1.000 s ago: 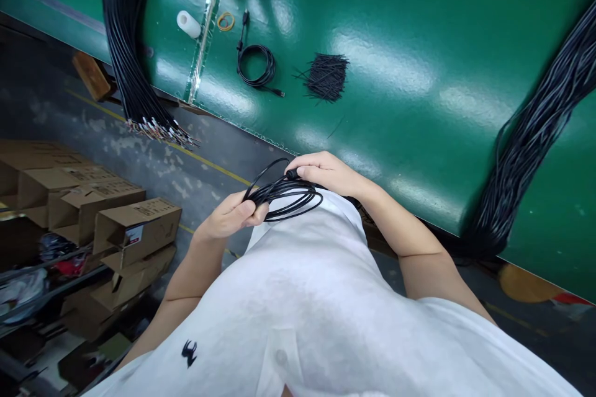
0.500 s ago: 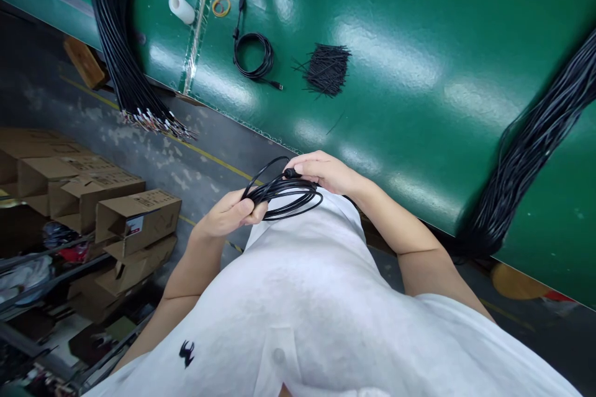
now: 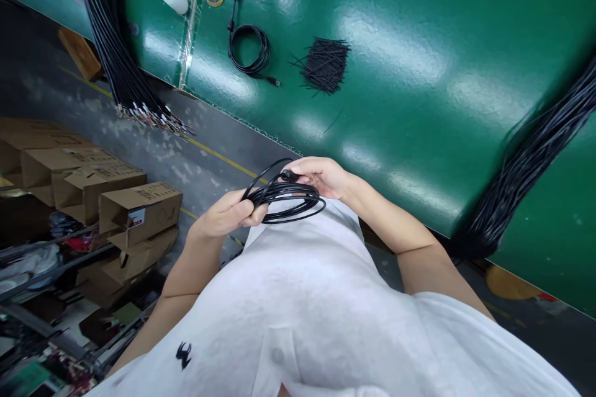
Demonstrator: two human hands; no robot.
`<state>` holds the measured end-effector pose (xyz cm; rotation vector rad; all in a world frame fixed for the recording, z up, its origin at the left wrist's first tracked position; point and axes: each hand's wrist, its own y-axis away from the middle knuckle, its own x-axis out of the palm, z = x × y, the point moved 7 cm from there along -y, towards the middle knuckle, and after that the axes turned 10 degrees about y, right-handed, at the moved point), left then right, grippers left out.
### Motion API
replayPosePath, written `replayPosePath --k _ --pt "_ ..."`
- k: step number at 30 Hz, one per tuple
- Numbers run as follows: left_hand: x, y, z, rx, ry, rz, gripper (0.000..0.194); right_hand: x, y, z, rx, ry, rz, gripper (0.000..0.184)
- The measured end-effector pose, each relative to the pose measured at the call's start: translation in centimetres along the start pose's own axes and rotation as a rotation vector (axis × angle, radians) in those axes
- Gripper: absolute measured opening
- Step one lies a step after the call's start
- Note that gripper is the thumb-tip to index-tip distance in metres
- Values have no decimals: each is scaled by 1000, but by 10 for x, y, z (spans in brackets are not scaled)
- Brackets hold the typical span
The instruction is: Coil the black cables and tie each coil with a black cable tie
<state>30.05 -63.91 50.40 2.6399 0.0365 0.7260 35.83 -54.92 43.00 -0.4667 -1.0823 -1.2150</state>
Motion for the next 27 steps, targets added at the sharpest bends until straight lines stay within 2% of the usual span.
replayPosePath --k 3,6,14,27 --pt "2 -1 0 -18 5 23 47 5 1 -2 56 -41 44 28" --pt "0 -2 -2 -22 2 26 48 5 5 1 77 12 19 34" --pt "-2 -7 -1 -48 -6 57 46 5 16 34 -138 445 -117 51" --pt "5 -15 -2 -48 -50 86 47 3 30 43 -204 633 -177 54"
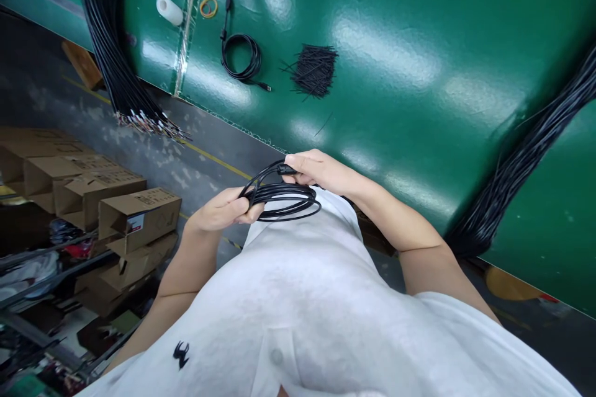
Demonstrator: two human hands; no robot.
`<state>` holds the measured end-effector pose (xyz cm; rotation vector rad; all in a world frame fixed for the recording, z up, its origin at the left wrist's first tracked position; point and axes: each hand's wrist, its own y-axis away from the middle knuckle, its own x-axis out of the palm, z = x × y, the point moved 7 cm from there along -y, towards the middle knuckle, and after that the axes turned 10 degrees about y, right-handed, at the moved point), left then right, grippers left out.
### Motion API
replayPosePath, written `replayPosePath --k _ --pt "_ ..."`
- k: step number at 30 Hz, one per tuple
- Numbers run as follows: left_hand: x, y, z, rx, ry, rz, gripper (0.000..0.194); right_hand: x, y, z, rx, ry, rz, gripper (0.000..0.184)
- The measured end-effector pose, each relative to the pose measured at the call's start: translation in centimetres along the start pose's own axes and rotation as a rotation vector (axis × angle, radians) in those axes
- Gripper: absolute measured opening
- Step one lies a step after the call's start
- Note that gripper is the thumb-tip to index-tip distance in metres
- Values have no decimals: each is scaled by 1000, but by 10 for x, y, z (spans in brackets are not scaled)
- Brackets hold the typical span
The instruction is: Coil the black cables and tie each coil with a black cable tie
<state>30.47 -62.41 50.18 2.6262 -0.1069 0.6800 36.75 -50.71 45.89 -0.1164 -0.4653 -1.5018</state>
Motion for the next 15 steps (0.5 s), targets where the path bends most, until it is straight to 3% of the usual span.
replayPosePath --k 15 --pt "3 -10 2 -13 -11 -1 49 -9 10 4 10 32 -59 55"
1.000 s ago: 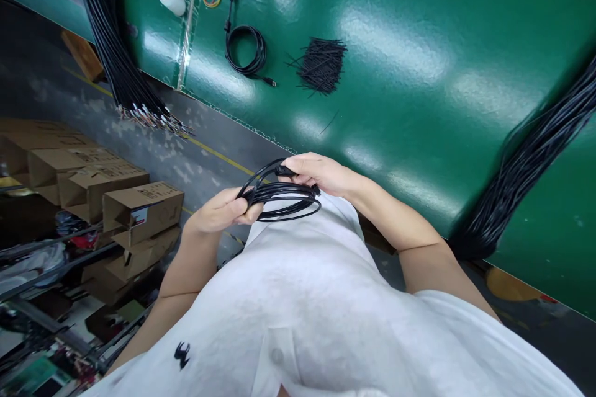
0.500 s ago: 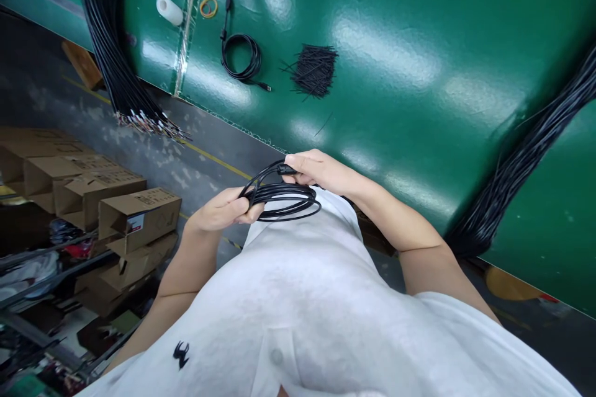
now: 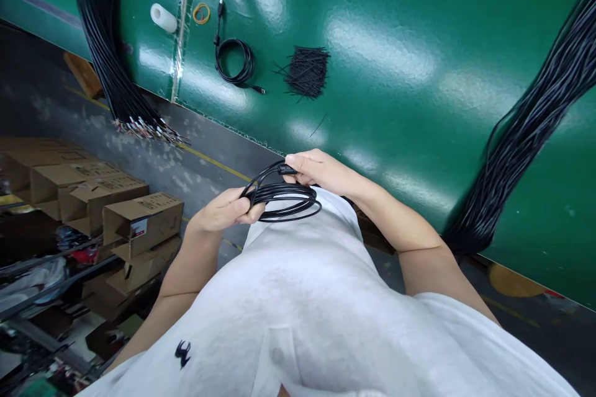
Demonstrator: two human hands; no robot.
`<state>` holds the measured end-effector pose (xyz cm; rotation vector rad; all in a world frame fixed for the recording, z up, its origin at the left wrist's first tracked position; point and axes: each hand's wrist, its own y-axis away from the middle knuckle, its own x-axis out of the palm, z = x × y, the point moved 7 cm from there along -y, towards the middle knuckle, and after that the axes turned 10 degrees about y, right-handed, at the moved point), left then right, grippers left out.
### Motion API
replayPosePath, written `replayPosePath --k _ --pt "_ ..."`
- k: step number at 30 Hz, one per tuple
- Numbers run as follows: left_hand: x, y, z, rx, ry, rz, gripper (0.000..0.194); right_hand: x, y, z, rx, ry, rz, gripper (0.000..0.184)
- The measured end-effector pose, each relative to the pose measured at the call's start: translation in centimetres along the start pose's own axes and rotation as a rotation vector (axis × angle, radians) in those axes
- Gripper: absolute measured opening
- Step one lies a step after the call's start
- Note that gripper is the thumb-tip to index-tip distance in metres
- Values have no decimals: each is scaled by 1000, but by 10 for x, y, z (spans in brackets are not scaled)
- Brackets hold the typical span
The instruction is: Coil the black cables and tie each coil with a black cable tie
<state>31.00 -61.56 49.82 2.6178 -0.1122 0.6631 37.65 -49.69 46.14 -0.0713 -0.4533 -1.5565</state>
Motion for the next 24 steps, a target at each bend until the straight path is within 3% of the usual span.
replayPosePath --k 5,8,9,11,13,15,20,24 --pt "0 -4 1 -6 24 -4 50 -4 1 -5 -10 -18 8 54" --pt "-3 -3 10 -22 64 -49 54 -22 -8 -31 -5 42 34 51" --pt "-5 -1 14 -31 78 -80 54 -35 -13 -47 19 84 -8 49" --pt "-12 4 23 -52 98 -166 55 -73 -22 -86 133 256 -210 40" --pt "-19 10 30 -62 117 -253 54 -113 -27 -121 272 548 -445 27" --pt "-24 16 33 -56 139 -306 54 -135 -35 -143 347 849 -531 20" --pt "-33 23 31 -37 153 -342 55 -140 -68 -162 358 1249 -401 32" --pt "-41 22 25 5 156 -317 56 -145 -86 -167 468 1380 -315 28"
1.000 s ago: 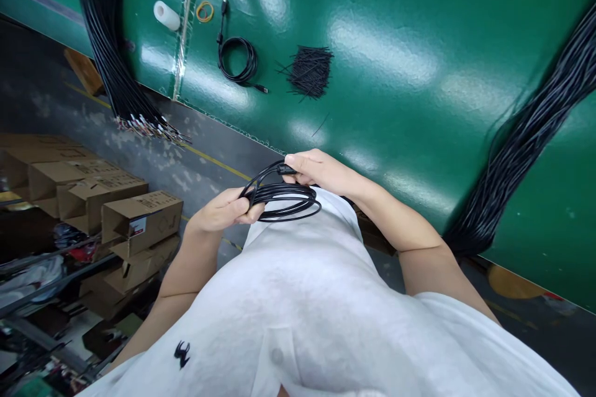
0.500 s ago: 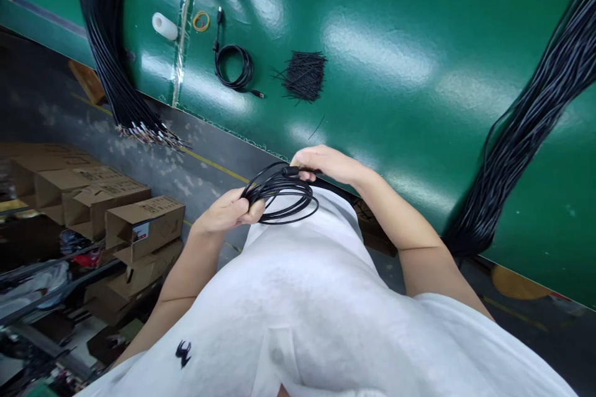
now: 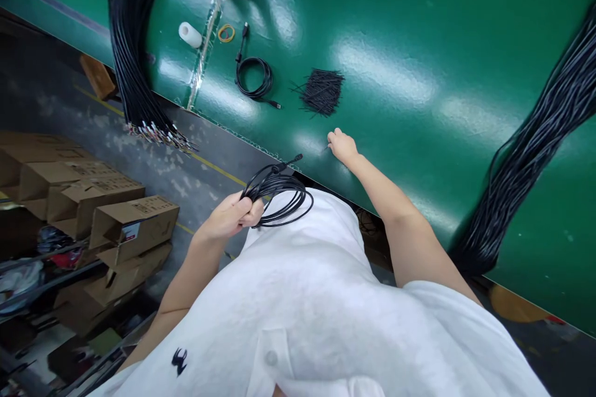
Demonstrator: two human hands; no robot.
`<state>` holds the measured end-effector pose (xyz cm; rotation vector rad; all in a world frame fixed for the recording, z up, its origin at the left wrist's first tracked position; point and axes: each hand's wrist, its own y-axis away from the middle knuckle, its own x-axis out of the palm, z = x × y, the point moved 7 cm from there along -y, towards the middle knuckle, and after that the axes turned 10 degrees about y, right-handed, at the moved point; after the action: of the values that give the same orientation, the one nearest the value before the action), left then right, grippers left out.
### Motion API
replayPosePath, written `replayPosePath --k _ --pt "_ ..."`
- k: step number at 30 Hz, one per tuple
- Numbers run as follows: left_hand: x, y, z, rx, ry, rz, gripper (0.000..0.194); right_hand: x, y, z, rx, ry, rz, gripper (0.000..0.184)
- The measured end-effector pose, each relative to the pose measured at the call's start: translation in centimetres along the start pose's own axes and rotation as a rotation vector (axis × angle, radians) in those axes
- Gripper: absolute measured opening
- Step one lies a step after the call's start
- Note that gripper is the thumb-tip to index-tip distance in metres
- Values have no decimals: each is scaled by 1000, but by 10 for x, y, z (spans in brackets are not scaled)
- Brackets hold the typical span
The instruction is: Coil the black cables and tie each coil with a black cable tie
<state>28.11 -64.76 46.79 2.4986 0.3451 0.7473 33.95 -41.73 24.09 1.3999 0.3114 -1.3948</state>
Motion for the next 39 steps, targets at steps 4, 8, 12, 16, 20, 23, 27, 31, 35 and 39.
replayPosePath --k 4,8,12,16,20,23,27,31,35,39 --pt "-9 -6 -6 57 29 -38 55 -5 -4 -7 0 18 46 19" --pt "-19 -12 -16 168 -6 -148 49 -35 21 -13 35 -26 3 22" --pt "-26 -18 -23 183 -308 -309 43 -79 87 15 -18 -568 -117 26" --pt "-8 -33 -26 170 -662 -237 36 -79 135 94 -157 -1147 91 23" --pt "16 -46 -13 143 -686 -54 40 -70 123 135 12 -1671 43 24" --pt "13 -50 -1 151 -405 -73 42 -73 110 139 28 -1875 9 24" --pt "-1 -48 8 258 -122 -235 39 -81 108 137 -16 -1946 -49 22" --pt "-8 -41 -1 408 -266 -377 53 -85 109 147 -97 -1874 15 25" --pt "-8 -39 -11 408 -538 -386 56 -91 110 147 -182 -1781 18 24" --pt "-10 -37 -19 461 -619 -431 50 -97 117 128 -208 -1427 -160 19"
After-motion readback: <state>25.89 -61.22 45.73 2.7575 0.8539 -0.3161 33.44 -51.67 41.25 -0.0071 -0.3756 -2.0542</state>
